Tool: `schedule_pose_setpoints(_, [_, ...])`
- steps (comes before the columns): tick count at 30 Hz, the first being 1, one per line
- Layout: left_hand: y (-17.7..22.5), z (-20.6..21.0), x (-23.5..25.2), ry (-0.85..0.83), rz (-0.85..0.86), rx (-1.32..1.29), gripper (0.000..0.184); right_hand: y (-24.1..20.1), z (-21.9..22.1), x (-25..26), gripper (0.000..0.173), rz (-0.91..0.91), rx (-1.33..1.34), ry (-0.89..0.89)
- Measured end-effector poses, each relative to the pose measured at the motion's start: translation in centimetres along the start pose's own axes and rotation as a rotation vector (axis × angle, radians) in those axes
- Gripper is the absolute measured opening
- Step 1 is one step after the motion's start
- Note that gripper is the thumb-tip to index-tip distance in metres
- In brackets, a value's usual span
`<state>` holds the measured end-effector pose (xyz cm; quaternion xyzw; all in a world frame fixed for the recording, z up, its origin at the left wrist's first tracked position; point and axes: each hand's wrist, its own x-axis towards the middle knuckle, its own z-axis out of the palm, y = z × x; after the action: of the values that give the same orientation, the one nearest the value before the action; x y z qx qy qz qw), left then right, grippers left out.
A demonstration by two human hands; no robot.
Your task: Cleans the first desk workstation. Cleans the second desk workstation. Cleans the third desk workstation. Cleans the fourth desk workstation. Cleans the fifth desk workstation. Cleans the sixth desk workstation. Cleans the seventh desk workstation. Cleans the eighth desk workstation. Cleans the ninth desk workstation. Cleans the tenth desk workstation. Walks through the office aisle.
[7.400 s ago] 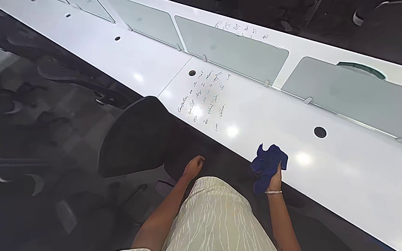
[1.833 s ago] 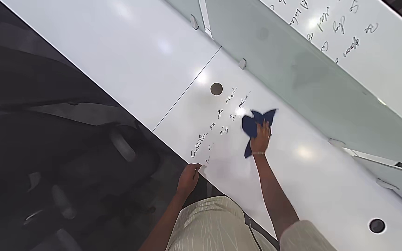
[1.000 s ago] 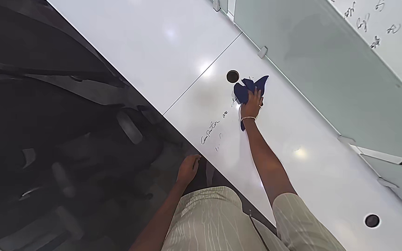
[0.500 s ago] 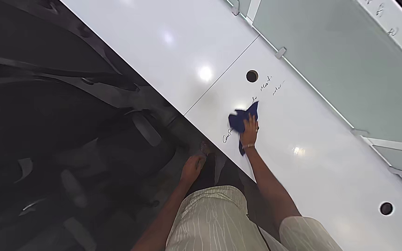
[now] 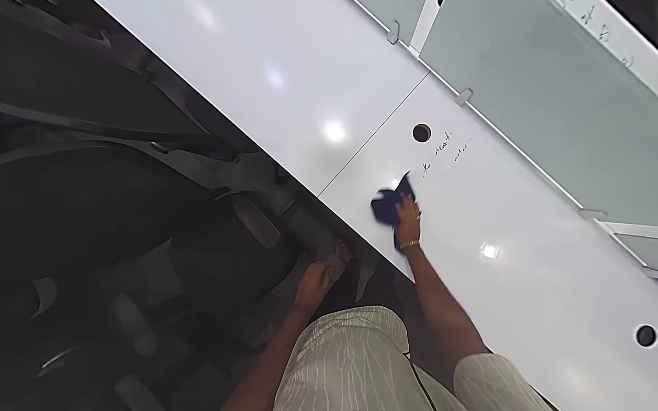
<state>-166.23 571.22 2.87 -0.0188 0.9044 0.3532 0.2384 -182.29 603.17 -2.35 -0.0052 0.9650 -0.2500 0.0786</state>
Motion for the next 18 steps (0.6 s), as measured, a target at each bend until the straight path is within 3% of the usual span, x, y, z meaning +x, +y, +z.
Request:
schedule_pose_setpoints(2, [-0.3,-0.5,0.0,-0.002,0.004,0.006,0.031,0.4,-1.5,5.8,0.051,0.149,-0.02,0.094])
schedule_pose_setpoints(4, [-0.5,-1.0,0.1,0.014,-0.001,0.006,0.03,-1.0,-2.3,8.0,0.057,0.217,-0.014,0.126])
schedule_pose_setpoints(6, [-0.8,-1.3,0.3,0.045,0.01,0.002,0.03,-2.3,-0.5,5.0,0.058,0.211,0.016,0.14])
schedule_pose_setpoints(9, [-1.0,-1.3,0.0,0.021,-0.002,-0.002,0.031,-4.0,2.4,-5.5,0.06,0.049,0.031,0.04])
schedule_pose_setpoints(12, [-0.9,-1.4,0.0,0.003,-0.003,0.008,0.031,-1.8,1.7,-11.2,0.058,-0.086,0.04,-0.016])
schedule_pose_setpoints(15, [-0.5,-1.4,0.9,-0.021,0.036,0.025,0.031,3.2,-1.6,-6.5,0.052,-0.002,-0.005,0.02])
schedule_pose_setpoints(18, [0.4,-1.4,2.6,-0.058,0.063,0.06,0.032,7.2,-5.2,3.3,0.052,0.325,-0.058,0.18])
